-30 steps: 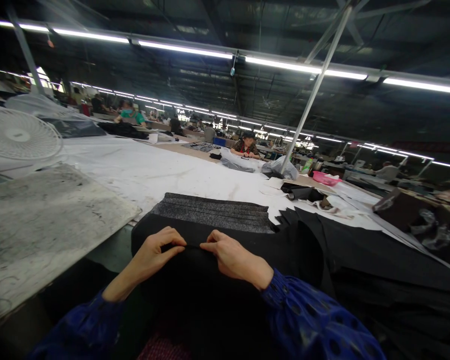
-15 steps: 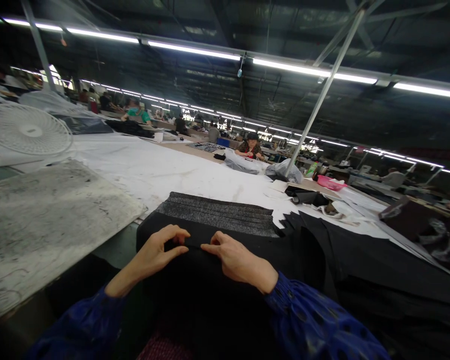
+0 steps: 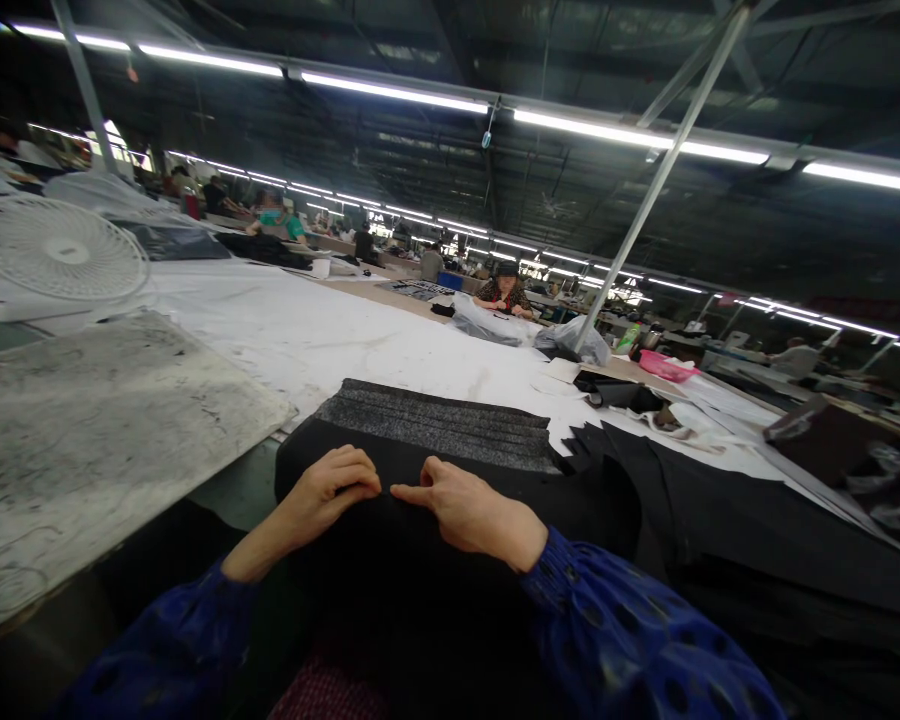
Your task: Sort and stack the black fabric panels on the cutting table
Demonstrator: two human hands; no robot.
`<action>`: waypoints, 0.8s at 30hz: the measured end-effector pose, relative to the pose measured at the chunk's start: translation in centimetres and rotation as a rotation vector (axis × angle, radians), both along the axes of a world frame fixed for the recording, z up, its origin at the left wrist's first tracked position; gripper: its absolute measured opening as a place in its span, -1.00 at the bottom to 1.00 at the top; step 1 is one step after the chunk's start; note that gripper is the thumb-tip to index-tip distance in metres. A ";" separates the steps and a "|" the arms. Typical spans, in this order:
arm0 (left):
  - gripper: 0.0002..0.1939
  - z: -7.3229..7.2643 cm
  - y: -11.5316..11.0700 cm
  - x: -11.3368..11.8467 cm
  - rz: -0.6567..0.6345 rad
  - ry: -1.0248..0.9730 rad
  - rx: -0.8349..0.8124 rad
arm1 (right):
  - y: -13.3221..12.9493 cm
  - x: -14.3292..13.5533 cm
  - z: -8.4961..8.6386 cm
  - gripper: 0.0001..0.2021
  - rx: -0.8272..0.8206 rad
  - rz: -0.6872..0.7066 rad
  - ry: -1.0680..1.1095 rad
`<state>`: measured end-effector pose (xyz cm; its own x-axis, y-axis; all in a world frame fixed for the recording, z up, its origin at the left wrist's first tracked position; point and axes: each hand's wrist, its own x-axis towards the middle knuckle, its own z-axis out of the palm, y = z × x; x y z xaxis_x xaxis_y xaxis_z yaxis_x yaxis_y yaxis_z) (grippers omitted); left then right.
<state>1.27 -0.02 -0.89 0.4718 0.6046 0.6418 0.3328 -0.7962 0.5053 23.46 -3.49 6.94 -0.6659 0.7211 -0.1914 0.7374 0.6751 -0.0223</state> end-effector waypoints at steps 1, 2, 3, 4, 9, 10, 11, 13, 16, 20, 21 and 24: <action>-0.83 0.2 0.0 -0.2 -0.011 -0.036 -0.063 | 0.0 -0.2 0.1 -0.24 0.011 0.005 -0.021; -0.85 0.3 0.0 -0.4 -0.016 -0.075 -0.130 | 0.1 -0.4 0.1 -0.24 0.025 0.012 -0.044; -0.86 0.6 0.0 -0.6 -0.012 -0.111 -0.193 | 0.1 -0.6 0.2 -0.23 0.041 0.020 -0.066; -0.87 0.8 0.0 -0.8 -0.002 -0.138 -0.244 | 0.1 -0.7 0.2 -0.23 0.057 0.029 -0.087; -0.86 1.3 0.1 -0.1 0.085 -0.128 -0.326 | 0.0 -1.5 0.3 -0.25 0.123 0.046 -0.149; -0.85 1.3 0.1 0.2 0.112 -0.112 -0.324 | -0.3 -1.7 0.3 -0.25 0.137 0.033 -0.164; -0.84 1.2 0.2 0.5 0.139 -0.090 -0.318 | -0.6 -1.9 0.3 -0.26 0.155 0.015 -0.174; -0.80 1.0 0.2 1.1 0.191 -0.043 -0.295 | -1.3 -2.1 0.4 -0.28 0.189 -0.004 -0.167; -0.74 0.7 0.3 1.5 0.239 0.027 -0.289 | -2.2 -1.4 1.0 -0.33 0.173 0.045 -0.065; -0.72 0.6 0.6 1.5 0.226 0.121 -0.289 | -2.3 3.3 3.0 -0.49 0.249 -0.066 0.046; -0.72 0.6 0.6 1.5 0.223 0.133 -0.282 | -2.2 5.2 3.6 -0.52 0.339 -0.189 0.026; -0.71 0.6 0.7 1.5 0.239 0.151 -0.282 | -1.4 11.5 5.2 -0.41 0.526 -0.651 -0.102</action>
<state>2.75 0.63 -0.29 0.3725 0.8514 0.3693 0.5791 -0.5242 0.6244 34.95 -4.89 12.18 -0.0843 0.9670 0.2403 0.9643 0.0184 0.2641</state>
